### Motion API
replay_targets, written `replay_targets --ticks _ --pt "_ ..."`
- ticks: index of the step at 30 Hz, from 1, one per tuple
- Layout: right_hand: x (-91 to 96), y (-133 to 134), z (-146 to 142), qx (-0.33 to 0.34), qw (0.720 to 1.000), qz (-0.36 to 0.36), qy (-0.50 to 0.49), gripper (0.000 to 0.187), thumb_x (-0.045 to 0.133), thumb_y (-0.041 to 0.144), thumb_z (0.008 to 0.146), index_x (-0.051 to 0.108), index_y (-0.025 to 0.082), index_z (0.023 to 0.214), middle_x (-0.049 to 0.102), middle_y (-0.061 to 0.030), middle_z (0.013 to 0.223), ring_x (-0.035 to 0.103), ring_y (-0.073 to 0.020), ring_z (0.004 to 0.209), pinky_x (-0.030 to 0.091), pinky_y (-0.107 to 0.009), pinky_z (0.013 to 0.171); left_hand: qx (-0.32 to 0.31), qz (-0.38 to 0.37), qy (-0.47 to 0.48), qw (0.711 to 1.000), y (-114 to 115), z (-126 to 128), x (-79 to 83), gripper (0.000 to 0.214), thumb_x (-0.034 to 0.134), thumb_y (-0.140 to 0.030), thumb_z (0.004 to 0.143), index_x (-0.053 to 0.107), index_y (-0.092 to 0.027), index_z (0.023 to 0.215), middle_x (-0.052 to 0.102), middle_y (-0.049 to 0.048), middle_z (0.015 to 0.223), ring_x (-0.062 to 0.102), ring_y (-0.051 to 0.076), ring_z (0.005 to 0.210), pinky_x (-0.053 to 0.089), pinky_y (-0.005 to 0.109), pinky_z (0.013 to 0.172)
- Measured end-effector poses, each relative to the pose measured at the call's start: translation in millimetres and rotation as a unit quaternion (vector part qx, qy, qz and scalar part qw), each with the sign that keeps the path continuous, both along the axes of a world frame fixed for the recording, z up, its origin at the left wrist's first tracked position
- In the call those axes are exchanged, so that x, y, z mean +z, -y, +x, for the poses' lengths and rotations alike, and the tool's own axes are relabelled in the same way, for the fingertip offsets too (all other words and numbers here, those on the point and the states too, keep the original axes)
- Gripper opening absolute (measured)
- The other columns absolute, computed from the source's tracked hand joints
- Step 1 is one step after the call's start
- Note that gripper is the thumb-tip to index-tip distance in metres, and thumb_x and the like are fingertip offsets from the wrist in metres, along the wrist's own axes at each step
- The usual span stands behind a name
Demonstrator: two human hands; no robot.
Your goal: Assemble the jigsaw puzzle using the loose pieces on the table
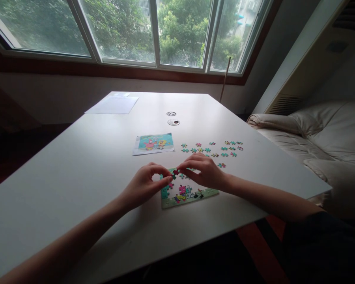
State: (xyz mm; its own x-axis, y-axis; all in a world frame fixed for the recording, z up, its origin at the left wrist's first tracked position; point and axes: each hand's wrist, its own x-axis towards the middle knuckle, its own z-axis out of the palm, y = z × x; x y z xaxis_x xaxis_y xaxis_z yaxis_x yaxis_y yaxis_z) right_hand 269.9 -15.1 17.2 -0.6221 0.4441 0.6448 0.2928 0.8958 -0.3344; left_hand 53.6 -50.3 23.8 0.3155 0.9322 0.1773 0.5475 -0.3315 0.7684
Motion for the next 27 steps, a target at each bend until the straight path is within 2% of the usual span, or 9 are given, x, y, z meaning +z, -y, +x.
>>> replay_targets --ticks 5,12,14,19,27 --pt "0.2 1 0 0.0 1.0 -0.005 0.013 0.011 0.058 0.027 0.086 0.065 0.019 0.082 0.068 -0.0025 0.078 0.06 -0.0126 0.074 0.044 -0.028 0.073 0.006 -0.003 0.0 1.0 -2 -2 0.4 0.023 0.059 -0.041 0.077 0.069 -0.02 0.075 0.068 0.0031 0.076 0.059 0.019 0.075 0.044 0.03 0.068" --pt "-3.0 -2 0 -0.022 1.0 -0.003 0.022 0.008 0.058 0.024 0.085 0.064 0.019 0.082 0.068 -0.0028 0.08 0.06 -0.0134 0.076 0.043 -0.03 0.075 -0.005 -0.005 0.002 1.0 -4 -2 2.2 0.026 0.057 -0.043 0.08 0.069 -0.02 0.076 0.07 0.0035 0.078 0.06 0.019 0.075 0.045 0.031 0.069" --pt "-5.1 -4 -1 -0.024 0.999 -0.011 0.022 0.006 0.059 0.022 0.084 0.064 0.018 0.082 0.068 -0.0033 0.08 0.06 -0.0135 0.077 0.043 -0.029 0.076 -0.001 0.014 -0.028 1.0 -7 -6 -0.4 0.026 0.055 -0.044 0.081 0.07 -0.022 0.08 0.071 0.0033 0.081 0.06 0.02 0.077 0.045 0.031 0.07" --pt "-10.7 -8 -5 -0.022 0.997 -0.058 0.043 0.009 0.061 0.023 0.083 0.065 0.017 0.079 0.066 -0.004 0.078 0.059 -0.0133 0.074 0.044 -0.027 0.071 0.023 0.114 -0.139 0.983 -16 -23 -12.6 0.022 0.056 -0.041 0.079 0.07 -0.024 0.084 0.069 0.0033 0.084 0.057 0.025 0.089 0.043 0.037 0.078" --pt "-14.6 -11 -7 -0.014 0.994 -0.073 0.082 0.011 0.061 0.025 0.082 0.066 0.016 0.078 0.065 -0.0033 0.075 0.057 -0.0127 0.07 0.044 -0.025 0.07 0.004 0.122 -0.177 0.977 -17 -28 -19.1 0.019 0.058 -0.038 0.078 0.07 -0.026 0.084 0.066 0.0037 0.083 0.054 0.025 0.09 0.042 0.038 0.079"
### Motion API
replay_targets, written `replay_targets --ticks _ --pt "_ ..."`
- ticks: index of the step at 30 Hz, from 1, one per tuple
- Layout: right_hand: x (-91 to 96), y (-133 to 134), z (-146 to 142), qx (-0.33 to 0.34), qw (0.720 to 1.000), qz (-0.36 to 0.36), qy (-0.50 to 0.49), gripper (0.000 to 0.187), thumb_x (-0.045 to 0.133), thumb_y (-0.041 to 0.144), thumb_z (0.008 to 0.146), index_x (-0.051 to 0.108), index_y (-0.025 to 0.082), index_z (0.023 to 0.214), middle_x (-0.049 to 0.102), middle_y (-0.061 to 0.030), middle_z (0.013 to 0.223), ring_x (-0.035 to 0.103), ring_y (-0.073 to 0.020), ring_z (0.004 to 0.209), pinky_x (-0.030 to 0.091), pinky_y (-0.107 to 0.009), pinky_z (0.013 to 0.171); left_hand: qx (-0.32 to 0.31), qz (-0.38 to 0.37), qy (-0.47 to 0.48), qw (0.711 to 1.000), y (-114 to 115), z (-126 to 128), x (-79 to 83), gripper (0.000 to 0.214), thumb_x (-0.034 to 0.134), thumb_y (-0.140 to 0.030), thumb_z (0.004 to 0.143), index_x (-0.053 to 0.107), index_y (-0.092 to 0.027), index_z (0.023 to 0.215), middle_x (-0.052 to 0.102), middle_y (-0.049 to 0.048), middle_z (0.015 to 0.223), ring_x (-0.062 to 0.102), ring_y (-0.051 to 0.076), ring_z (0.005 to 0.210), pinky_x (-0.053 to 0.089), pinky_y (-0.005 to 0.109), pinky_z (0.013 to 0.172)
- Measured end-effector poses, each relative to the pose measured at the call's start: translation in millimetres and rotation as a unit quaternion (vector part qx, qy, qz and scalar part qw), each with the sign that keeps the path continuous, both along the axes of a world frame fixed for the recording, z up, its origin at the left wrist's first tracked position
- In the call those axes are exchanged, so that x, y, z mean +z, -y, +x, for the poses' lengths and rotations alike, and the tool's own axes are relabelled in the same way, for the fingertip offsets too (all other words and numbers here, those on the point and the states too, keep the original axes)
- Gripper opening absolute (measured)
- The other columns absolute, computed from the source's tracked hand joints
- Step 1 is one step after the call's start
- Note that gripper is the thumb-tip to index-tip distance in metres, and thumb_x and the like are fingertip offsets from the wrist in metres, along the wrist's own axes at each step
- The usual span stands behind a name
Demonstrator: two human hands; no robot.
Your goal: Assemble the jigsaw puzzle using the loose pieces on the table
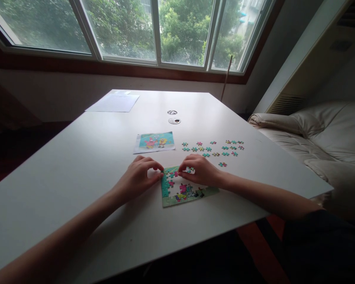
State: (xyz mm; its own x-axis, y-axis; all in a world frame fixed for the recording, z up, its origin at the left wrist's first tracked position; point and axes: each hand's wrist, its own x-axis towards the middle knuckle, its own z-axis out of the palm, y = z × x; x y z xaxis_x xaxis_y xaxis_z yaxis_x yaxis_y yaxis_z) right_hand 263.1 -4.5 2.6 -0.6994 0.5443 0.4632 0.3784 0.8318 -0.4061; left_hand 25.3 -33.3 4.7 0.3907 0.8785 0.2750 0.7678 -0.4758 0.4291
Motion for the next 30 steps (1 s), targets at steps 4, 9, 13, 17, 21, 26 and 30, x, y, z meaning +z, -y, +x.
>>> replay_targets --ticks 4,9,13,17,21,26,30 --pt "2.0 0 1 0.007 1.0 -0.004 0.007 0.013 0.06 0.026 0.083 0.067 0.016 0.079 0.065 -0.0039 0.075 0.057 -0.0128 0.07 0.044 -0.026 0.069 0.0 0.001 -0.002 1.0 1 0 -0.6 0.018 0.059 -0.038 0.078 0.07 -0.026 0.084 0.066 0.0038 0.083 0.054 0.025 0.09 0.042 0.038 0.08" --pt "7.3 2 5 0.01 1.0 -0.012 0.013 0.013 0.06 0.025 0.083 0.067 0.016 0.078 0.065 -0.0045 0.075 0.058 -0.0132 0.07 0.045 -0.026 0.069 0.0 0.01 -0.005 1.0 1 0 -1.9 0.019 0.059 -0.038 0.078 0.07 -0.024 0.085 0.066 0.0045 0.085 0.052 0.026 0.09 0.041 0.038 0.08" --pt "8.1 2 5 0.01 1.0 -0.014 0.012 0.012 0.06 0.024 0.082 0.067 0.015 0.077 0.066 -0.0047 0.075 0.058 -0.0132 0.071 0.045 -0.026 0.069 -0.005 0.01 -0.006 1.0 3 1 -1.4 0.019 0.06 -0.038 0.078 0.07 -0.024 0.085 0.066 0.0043 0.085 0.052 0.025 0.09 0.041 0.038 0.08" --pt "5.7 3 3 0.012 1.0 -0.004 0.019 0.012 0.061 0.025 0.082 0.067 0.015 0.077 0.065 -0.0041 0.073 0.058 -0.0129 0.069 0.044 -0.025 0.068 -0.01 0.014 0.004 1.0 5 4 1.4 0.017 0.06 -0.036 0.077 0.07 -0.024 0.084 0.066 0.0041 0.085 0.052 0.025 0.089 0.041 0.038 0.08" --pt "4.5 1 2 0.018 1.0 0.004 0.024 0.013 0.059 0.025 0.084 0.067 0.016 0.079 0.066 -0.0036 0.074 0.058 -0.0126 0.069 0.043 -0.026 0.07 -0.032 0.01 0.011 0.999 7 7 3.7 0.017 0.059 -0.035 0.079 0.071 -0.024 0.082 0.066 0.0041 0.084 0.051 0.023 0.086 0.041 0.036 0.078" --pt "8.2 -7 0 0.049 0.998 -0.015 0.027 0.009 0.059 0.019 0.083 0.066 0.015 0.079 0.066 -0.0041 0.076 0.058 -0.0125 0.071 0.044 -0.025 0.069 -0.038 0.011 0.011 0.999 9 6 1.9 0.016 0.059 -0.034 0.079 0.072 -0.024 0.082 0.066 0.0039 0.084 0.051 0.023 0.086 0.041 0.035 0.077" --pt "11.9 -11 -5 0.062 0.997 -0.048 0.025 0.005 0.062 0.014 0.077 0.066 0.015 0.079 0.066 -0.0029 0.076 0.058 -0.0109 0.069 0.044 -0.022 0.066 -0.028 0.014 0.01 0.999 9 2 0.1 0.016 0.06 -0.034 0.079 0.071 -0.023 0.083 0.066 0.004 0.084 0.051 0.023 0.086 0.041 0.035 0.077"
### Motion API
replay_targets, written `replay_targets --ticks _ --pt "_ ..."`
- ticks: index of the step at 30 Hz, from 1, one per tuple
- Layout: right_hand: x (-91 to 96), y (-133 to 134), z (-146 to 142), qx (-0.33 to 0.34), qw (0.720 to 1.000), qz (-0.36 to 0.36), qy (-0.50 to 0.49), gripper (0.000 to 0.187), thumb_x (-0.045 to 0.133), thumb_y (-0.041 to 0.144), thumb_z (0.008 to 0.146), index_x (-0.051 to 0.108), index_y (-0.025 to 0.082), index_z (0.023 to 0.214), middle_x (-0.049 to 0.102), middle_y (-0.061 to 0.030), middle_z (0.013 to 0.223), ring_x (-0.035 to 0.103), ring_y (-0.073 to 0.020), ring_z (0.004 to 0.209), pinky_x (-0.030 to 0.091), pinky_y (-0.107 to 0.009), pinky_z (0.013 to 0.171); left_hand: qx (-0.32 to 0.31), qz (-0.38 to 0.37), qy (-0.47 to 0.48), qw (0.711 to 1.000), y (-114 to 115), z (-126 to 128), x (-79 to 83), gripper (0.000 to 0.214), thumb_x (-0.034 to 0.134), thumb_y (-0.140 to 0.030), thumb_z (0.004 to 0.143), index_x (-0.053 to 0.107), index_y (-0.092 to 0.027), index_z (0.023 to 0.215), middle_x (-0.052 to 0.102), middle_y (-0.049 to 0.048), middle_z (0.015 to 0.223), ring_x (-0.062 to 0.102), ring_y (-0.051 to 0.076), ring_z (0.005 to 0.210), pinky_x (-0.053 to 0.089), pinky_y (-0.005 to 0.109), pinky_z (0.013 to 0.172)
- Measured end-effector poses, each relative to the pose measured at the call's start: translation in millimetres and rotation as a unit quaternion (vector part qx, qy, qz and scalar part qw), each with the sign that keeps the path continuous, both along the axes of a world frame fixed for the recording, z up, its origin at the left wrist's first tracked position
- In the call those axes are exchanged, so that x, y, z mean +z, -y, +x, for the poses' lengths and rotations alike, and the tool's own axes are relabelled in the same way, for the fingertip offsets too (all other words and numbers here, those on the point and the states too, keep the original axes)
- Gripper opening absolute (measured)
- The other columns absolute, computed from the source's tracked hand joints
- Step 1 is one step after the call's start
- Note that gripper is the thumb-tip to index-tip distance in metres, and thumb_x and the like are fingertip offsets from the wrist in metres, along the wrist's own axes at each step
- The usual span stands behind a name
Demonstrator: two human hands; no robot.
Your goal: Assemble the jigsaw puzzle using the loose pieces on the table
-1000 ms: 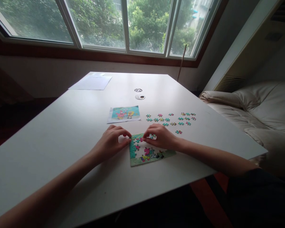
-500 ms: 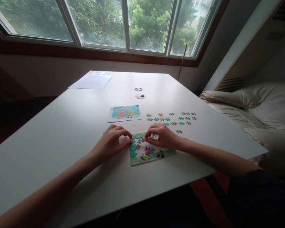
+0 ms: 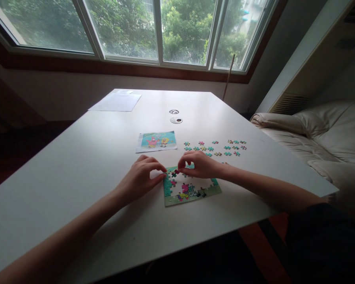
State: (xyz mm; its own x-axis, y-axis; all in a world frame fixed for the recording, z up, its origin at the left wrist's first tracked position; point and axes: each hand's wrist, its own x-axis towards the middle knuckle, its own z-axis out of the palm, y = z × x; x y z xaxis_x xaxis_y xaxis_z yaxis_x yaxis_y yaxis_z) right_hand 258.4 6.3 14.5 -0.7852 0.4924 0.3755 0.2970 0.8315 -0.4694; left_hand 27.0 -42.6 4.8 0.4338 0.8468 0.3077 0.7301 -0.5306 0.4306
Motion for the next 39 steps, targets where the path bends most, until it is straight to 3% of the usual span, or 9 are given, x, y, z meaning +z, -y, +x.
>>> replay_targets --ticks 12,23,30,35,39 --pt "3.4 11 -4 -0.033 0.999 0.002 -0.036 0.005 0.063 0.018 0.078 0.065 0.015 0.077 0.064 -0.0016 0.071 0.055 -0.0107 0.066 0.042 -0.023 0.064 -0.024 -0.033 0.04 0.998 3 8 7.3 0.018 0.06 -0.037 0.08 0.072 -0.024 0.079 0.067 0.0031 0.08 0.054 0.021 0.084 0.041 0.033 0.076" --pt "5.7 17 -1 -0.034 0.993 0.044 -0.101 0.007 0.06 0.021 0.081 0.062 0.014 0.079 0.062 -0.003 0.072 0.055 -0.0107 0.066 0.044 -0.023 0.063 -0.015 -0.157 0.112 0.981 2 12 10.9 0.022 0.059 -0.04 0.079 0.071 -0.021 0.079 0.068 0.0034 0.082 0.058 0.02 0.083 0.043 0.03 0.075" --pt "6.3 22 -2 -0.007 0.992 0.057 -0.115 0.008 0.063 0.022 0.081 0.063 0.014 0.078 0.062 -0.0033 0.07 0.056 -0.0109 0.065 0.045 -0.025 0.065 0.015 -0.234 0.218 0.947 3 16 22.6 0.029 0.06 -0.044 0.077 0.07 -0.018 0.078 0.07 0.0034 0.077 0.06 0.018 0.072 0.045 0.027 0.065" --pt "5.4 20 1 0.011 0.993 0.05 -0.106 0.013 0.065 0.028 0.08 0.064 0.015 0.077 0.063 -0.0035 0.072 0.057 -0.0113 0.067 0.046 -0.024 0.065 0.014 -0.22 0.214 0.952 4 17 24.6 0.028 0.06 -0.044 0.077 0.069 -0.017 0.075 0.07 0.0027 0.074 0.06 0.018 0.07 0.045 0.028 0.064" --pt "5.1 19 3 0.003 0.994 0.067 -0.087 0.02 0.067 0.032 0.079 0.066 0.017 0.091 0.065 -0.0036 0.077 0.059 -0.0124 0.071 0.047 -0.027 0.069 0.0 -0.179 0.168 0.969 3 17 21.3 0.026 0.061 -0.044 0.076 0.07 -0.019 0.073 0.069 0.0024 0.075 0.06 0.019 0.074 0.045 0.03 0.068"
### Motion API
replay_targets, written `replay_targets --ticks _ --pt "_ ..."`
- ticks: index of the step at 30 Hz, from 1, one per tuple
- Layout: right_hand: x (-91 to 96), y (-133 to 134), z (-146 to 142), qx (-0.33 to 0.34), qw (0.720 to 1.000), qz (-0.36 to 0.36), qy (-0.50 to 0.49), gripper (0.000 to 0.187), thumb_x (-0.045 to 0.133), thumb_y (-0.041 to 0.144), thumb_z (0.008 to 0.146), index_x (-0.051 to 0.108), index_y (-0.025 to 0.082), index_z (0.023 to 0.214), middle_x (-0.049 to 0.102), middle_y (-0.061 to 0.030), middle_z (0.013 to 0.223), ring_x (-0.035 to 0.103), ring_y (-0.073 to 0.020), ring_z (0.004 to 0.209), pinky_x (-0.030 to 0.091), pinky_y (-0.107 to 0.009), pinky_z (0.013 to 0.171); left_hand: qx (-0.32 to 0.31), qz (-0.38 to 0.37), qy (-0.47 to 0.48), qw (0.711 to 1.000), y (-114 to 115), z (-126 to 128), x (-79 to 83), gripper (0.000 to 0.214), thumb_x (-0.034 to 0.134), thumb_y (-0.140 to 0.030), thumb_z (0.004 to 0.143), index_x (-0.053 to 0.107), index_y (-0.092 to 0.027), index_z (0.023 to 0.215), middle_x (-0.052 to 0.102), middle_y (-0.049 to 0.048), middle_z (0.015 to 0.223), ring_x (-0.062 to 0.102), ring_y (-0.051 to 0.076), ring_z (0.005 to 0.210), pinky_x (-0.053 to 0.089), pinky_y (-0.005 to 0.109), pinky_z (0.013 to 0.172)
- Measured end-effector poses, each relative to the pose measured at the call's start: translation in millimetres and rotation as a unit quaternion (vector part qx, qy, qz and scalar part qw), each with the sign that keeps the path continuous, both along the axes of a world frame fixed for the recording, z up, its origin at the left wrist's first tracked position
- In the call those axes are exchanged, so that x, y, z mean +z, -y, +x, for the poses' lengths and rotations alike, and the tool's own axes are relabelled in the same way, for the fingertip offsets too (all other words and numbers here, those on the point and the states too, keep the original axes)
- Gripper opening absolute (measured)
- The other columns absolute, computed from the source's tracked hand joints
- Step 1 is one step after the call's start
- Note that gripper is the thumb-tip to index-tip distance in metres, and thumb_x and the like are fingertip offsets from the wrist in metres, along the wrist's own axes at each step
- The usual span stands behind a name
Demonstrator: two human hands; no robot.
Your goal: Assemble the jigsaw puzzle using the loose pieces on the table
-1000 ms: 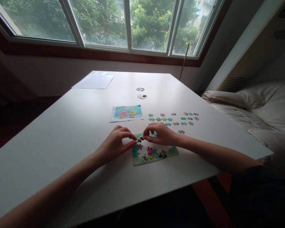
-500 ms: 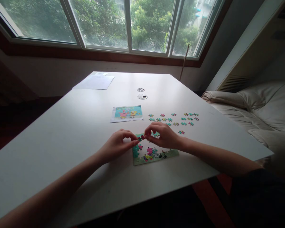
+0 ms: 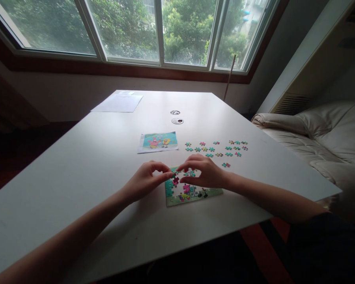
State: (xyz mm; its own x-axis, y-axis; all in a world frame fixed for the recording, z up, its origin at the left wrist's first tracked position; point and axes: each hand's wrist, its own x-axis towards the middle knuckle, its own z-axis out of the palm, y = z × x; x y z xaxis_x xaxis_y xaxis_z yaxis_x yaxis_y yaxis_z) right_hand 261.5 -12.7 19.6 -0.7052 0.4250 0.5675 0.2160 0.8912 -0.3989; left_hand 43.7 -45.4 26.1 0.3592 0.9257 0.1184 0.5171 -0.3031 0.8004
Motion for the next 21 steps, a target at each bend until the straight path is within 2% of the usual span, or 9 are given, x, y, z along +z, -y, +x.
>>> replay_targets --ticks 6,12,16,18,21 --pt "-1.7 0 0 0.018 0.998 0.061 0.021 0.019 0.062 0.033 0.083 0.068 0.017 0.091 0.066 -0.0041 0.076 0.058 -0.0128 0.071 0.044 -0.026 0.069 -0.013 0.023 -0.031 0.999 0 -1 -3.2 0.026 0.061 -0.045 0.078 0.071 -0.021 0.074 0.069 0.0015 0.075 0.059 0.019 0.075 0.045 0.03 0.07" --pt "-3.4 1 0 0.0 0.992 0.118 0.044 0.021 0.061 0.038 0.083 0.068 0.019 0.088 0.067 -0.0035 0.075 0.056 -0.0137 0.07 0.041 -0.027 0.068 -0.027 0.016 -0.035 0.999 0 -1 -1.9 0.028 0.059 -0.045 0.08 0.07 -0.021 0.075 0.068 0.0019 0.077 0.059 0.018 0.075 0.045 0.03 0.07" --pt "-3.8 6 0 -0.013 0.997 0.063 0.037 0.019 0.063 0.037 0.081 0.067 0.018 0.083 0.066 -0.003 0.071 0.057 -0.014 0.068 0.042 -0.027 0.07 -0.007 0.065 -0.103 0.993 -3 -12 -6.1 0.026 0.057 -0.045 0.081 0.068 -0.023 0.089 0.067 0.0041 0.093 0.055 0.024 0.093 0.043 0.038 0.083" --pt "-4.5 9 1 -0.006 0.999 0.023 0.041 0.016 0.065 0.033 0.079 0.067 0.018 0.082 0.066 -0.0021 0.07 0.058 -0.0134 0.068 0.043 -0.027 0.071 -0.009 0.107 -0.147 0.983 -4 -19 -10.8 0.032 0.061 -0.046 0.078 0.066 -0.025 0.101 0.063 0.0065 0.106 0.049 0.028 0.104 0.039 0.044 0.09" --pt "-6.4 13 1 0.007 0.998 -0.01 0.061 0.012 0.066 0.03 0.078 0.067 0.018 0.081 0.066 -0.0013 0.071 0.058 -0.0127 0.067 0.042 -0.027 0.072 -0.029 0.124 -0.194 0.973 -5 -26 -17.5 0.041 0.063 -0.047 0.076 0.061 -0.027 0.112 0.056 0.008 0.117 0.043 0.03 0.11 0.037 0.048 0.094"
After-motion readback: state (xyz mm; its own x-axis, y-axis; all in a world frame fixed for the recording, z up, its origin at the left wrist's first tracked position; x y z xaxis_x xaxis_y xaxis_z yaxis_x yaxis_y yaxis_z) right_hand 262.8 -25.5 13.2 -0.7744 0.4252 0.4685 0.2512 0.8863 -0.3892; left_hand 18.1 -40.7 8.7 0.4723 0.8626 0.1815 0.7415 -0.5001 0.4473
